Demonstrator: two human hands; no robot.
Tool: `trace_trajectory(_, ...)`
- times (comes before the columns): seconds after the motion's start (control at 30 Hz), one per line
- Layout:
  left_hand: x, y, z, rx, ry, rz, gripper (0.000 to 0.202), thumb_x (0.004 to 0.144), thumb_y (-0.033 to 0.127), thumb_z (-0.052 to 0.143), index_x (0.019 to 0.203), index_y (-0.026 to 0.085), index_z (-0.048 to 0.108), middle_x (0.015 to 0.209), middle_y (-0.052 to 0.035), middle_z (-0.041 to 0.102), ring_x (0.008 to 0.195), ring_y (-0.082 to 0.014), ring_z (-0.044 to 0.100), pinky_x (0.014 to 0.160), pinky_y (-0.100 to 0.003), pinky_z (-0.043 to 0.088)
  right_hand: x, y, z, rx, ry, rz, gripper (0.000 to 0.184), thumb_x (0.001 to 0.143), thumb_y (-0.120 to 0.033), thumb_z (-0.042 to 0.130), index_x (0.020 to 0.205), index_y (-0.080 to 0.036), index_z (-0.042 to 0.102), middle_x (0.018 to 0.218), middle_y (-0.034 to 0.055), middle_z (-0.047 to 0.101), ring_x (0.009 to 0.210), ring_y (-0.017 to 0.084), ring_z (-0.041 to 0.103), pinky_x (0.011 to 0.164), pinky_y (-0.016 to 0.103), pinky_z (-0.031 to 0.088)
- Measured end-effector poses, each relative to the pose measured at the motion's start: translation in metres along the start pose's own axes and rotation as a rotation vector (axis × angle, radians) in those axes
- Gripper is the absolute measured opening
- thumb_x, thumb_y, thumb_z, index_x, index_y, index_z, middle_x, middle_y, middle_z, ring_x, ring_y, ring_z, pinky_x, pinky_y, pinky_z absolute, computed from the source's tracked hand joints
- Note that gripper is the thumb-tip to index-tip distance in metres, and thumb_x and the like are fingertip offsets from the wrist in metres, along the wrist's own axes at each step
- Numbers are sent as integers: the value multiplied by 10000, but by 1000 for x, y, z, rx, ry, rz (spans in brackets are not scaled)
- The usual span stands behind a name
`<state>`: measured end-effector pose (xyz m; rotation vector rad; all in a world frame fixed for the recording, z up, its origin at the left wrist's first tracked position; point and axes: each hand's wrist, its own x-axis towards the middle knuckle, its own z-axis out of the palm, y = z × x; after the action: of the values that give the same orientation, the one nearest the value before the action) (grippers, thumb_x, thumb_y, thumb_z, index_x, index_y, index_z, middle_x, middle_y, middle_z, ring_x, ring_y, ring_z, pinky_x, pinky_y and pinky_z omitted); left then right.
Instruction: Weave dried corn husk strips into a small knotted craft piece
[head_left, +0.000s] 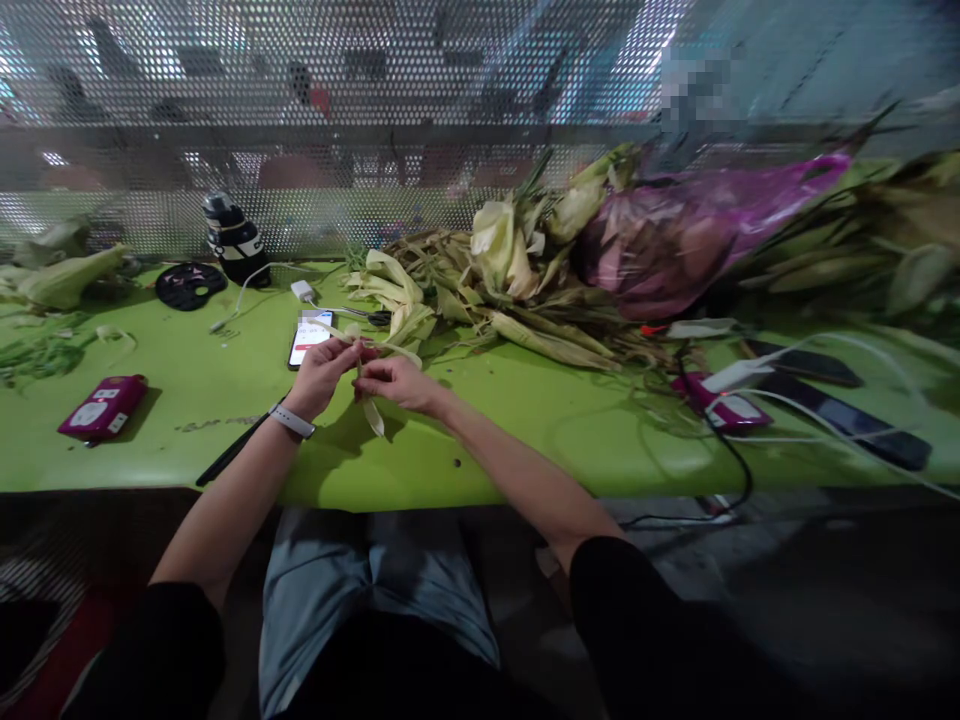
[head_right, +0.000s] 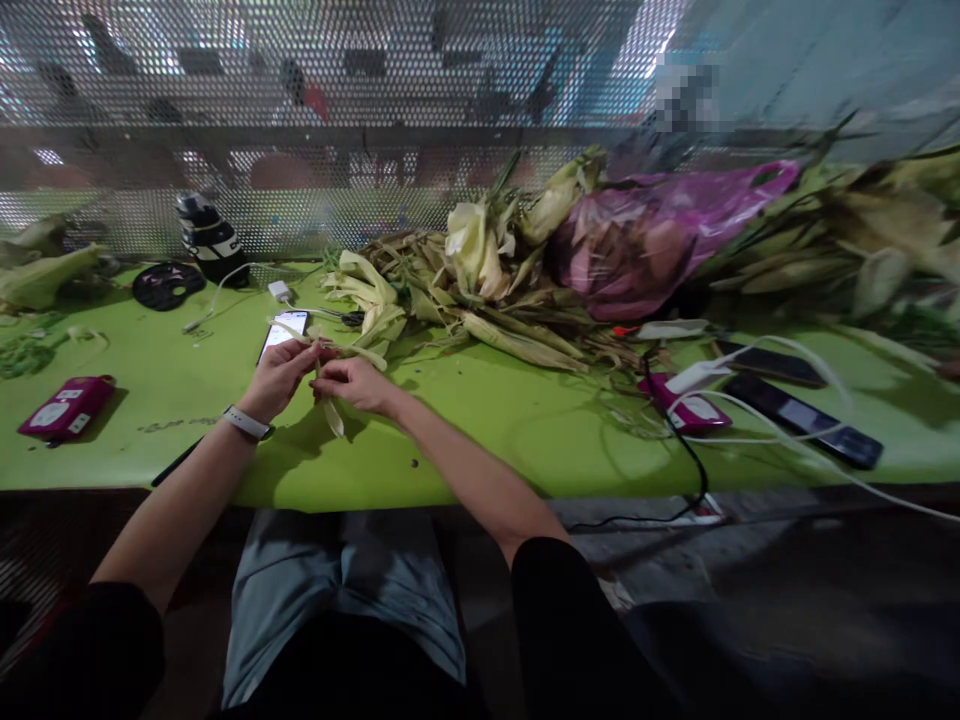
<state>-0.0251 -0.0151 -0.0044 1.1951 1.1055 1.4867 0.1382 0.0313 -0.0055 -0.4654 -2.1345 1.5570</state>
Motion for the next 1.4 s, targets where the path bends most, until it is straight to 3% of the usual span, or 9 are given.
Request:
trace_trajectory(0.13, 1, 2, -1, -13, 2, -65, 358, 748, 416, 763, 953, 130, 697, 885, -89, 755, 819, -173, 701, 793, -307, 539, -3, -6, 2, -227, 83, -29, 390, 828, -535, 645, 744, -154, 644, 714, 18, 639, 647, 133, 543, 641, 283, 439)
trace_trajectory(0.37, 2, 8, -3, -23, 37, -185, 364, 840, 492, 643, 899, 134, 669, 754, -73, 720, 699, -160, 690, 696, -295, 552, -7, -13, -12, -565, 557, -150, 257, 898, -348, 608, 1048, -145, 653, 1032, 113, 672, 814, 177, 605, 704, 307, 477)
trace_trajectory(0.47, 0, 7, -2, 79, 46, -180, 368, 763, 484, 747, 873, 148, 647, 680, -35, 680, 590, -122, 643, 553, -232, 487, -4, -10, -15, -572, 432, 10, 363, 852, -297, 672, 1182, -155, 623, 1085, 109, 679, 770, 168, 612, 677, 303, 473)
trace_trajectory(0.57, 1, 6, -2, 213, 39, -87, 383, 753, 505, 753, 818, 153, 616, 615, -11, 641, 508, -91, 581, 449, -200, 376, -3, -8, -14, -584, 311, 59, 181, 898, -308, 621, 961, -156, 695, 862, 58, 694, 652, 132, 568, 639, 275, 429)
trace_trajectory(0.93, 5, 8, -11, 404, 36, 25, 406, 810, 541, 681, 785, 143, 604, 632, -48, 686, 509, -99, 602, 444, -195, 400, -6, -15, -15, -407, 179, 46, 272, 932, -366, 572, 820, -151, 695, 651, 18, 657, 524, 99, 539, 567, 247, 411)
trace_trajectory(1.07, 3, 11, -10, 432, -96, -23, 395, 773, 509, 734, 809, 127, 644, 629, -35, 681, 495, -84, 586, 465, -190, 447, -11, -25, -23, -491, 383, -9, 222, 899, -349, 614, 878, -147, 705, 814, 53, 694, 656, 137, 593, 638, 285, 469)
trace_trajectory(1.2, -3, 10, 2, 414, -307, -89, 386, 726, 471, 789, 786, 115, 649, 650, -54, 696, 535, -117, 633, 548, -248, 540, -10, -24, -26, -619, 675, -206, 260, 920, -382, 584, 970, -172, 729, 1120, 102, 666, 1044, 216, 608, 946, 388, 468)
trace_trajectory(1.3, -7, 8, 11, 407, -365, -94, 386, 744, 459, 778, 839, 116, 627, 660, -53, 697, 549, -137, 653, 563, -275, 560, -2, -14, -21, -646, 599, -219, 279, 882, -436, 641, 928, -185, 753, 1256, 100, 634, 1286, 273, 480, 1118, 474, 329)
trace_trajectory(1.4, -8, 6, 16, 383, -390, -62, 384, 775, 461, 751, 887, 128, 597, 679, -43, 699, 567, -135, 660, 567, -266, 559, 8, -5, -17, -479, 510, -152, 214, 849, -375, 693, 879, -170, 748, 1173, 96, 679, 1220, 252, 537, 1096, 451, 363)
